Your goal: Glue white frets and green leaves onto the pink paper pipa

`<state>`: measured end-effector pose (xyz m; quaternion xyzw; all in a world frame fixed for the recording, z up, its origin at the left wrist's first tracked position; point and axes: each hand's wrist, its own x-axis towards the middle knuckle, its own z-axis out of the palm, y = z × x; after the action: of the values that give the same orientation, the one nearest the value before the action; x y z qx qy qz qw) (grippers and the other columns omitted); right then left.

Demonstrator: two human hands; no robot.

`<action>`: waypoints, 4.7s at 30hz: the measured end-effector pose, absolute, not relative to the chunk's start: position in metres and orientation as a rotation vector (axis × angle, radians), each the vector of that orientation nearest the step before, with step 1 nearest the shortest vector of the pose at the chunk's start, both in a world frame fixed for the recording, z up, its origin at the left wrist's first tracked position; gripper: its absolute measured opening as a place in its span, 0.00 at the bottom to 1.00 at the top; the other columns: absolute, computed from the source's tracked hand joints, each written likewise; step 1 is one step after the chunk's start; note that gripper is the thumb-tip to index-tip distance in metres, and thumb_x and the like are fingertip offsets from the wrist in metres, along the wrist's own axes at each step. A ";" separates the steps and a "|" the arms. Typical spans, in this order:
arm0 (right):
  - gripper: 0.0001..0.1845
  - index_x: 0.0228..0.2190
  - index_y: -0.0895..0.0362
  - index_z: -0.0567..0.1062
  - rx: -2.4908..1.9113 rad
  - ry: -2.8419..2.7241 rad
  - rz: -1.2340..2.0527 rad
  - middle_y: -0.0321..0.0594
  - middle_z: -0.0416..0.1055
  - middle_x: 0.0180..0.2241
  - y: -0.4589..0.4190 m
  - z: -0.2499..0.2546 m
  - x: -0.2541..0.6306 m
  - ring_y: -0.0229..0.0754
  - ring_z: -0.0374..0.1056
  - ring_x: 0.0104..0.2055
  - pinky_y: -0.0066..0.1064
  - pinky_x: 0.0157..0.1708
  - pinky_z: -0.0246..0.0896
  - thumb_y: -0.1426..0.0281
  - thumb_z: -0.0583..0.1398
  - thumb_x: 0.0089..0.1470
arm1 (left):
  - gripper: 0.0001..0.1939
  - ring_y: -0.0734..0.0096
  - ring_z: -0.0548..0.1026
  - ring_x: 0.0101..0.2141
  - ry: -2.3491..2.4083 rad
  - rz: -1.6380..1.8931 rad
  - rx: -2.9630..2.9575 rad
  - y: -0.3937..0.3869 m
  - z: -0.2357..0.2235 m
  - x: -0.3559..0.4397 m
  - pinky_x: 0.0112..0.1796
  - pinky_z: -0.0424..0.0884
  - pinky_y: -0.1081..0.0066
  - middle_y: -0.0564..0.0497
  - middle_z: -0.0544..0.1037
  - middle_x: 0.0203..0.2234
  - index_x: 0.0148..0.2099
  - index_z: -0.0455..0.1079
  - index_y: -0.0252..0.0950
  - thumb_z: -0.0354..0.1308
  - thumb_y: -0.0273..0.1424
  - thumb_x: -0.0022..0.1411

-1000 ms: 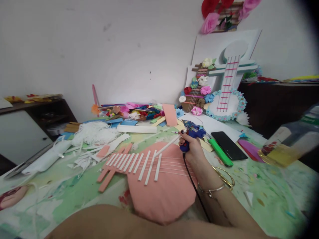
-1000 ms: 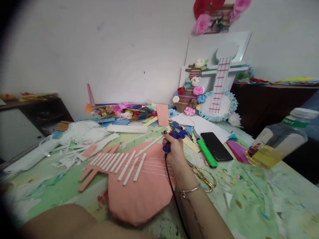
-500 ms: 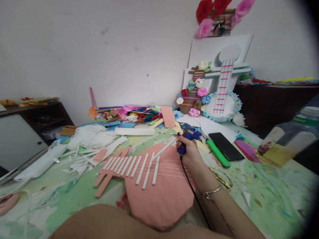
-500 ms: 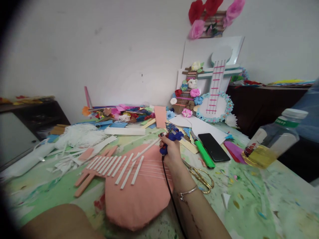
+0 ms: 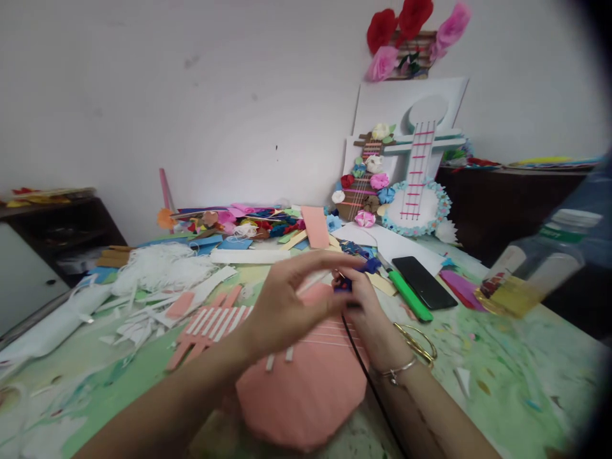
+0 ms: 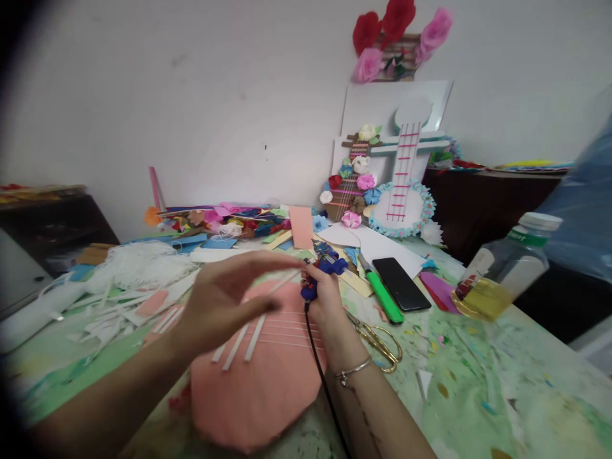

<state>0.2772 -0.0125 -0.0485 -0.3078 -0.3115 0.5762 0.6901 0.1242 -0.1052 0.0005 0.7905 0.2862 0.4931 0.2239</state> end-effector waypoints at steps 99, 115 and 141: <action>0.10 0.27 0.55 0.75 -0.854 -1.456 0.749 0.35 0.72 0.25 -0.035 -0.033 0.284 0.41 0.65 0.29 0.32 0.31 0.61 0.68 0.68 0.38 | 0.06 0.80 0.66 0.12 1.079 1.471 1.414 -0.021 -0.018 0.092 0.13 0.57 0.79 0.52 0.74 0.18 0.28 0.73 0.30 0.58 0.29 0.49; 0.09 0.24 0.56 0.71 -0.902 -1.524 0.648 0.34 0.67 0.21 -0.035 -0.031 0.282 0.37 0.59 0.24 0.30 0.26 0.57 0.66 0.65 0.40 | 0.06 0.81 0.65 0.11 1.115 1.446 1.474 -0.023 -0.020 0.094 0.12 0.56 0.79 0.52 0.73 0.16 0.27 0.73 0.29 0.57 0.28 0.48; 0.11 0.19 0.57 0.68 -0.974 -1.513 0.653 0.34 0.62 0.19 -0.035 -0.029 0.284 0.37 0.56 0.23 0.29 0.23 0.55 0.64 0.64 0.38 | 0.05 0.80 0.64 0.10 1.004 1.429 1.394 -0.024 -0.019 0.093 0.11 0.53 0.79 0.51 0.73 0.16 0.26 0.73 0.28 0.58 0.27 0.48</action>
<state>0.2838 -0.0353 -0.0288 -0.4158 -0.6461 0.2791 0.5760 0.0932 -0.0243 -0.0187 0.5609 0.4038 0.5748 0.4382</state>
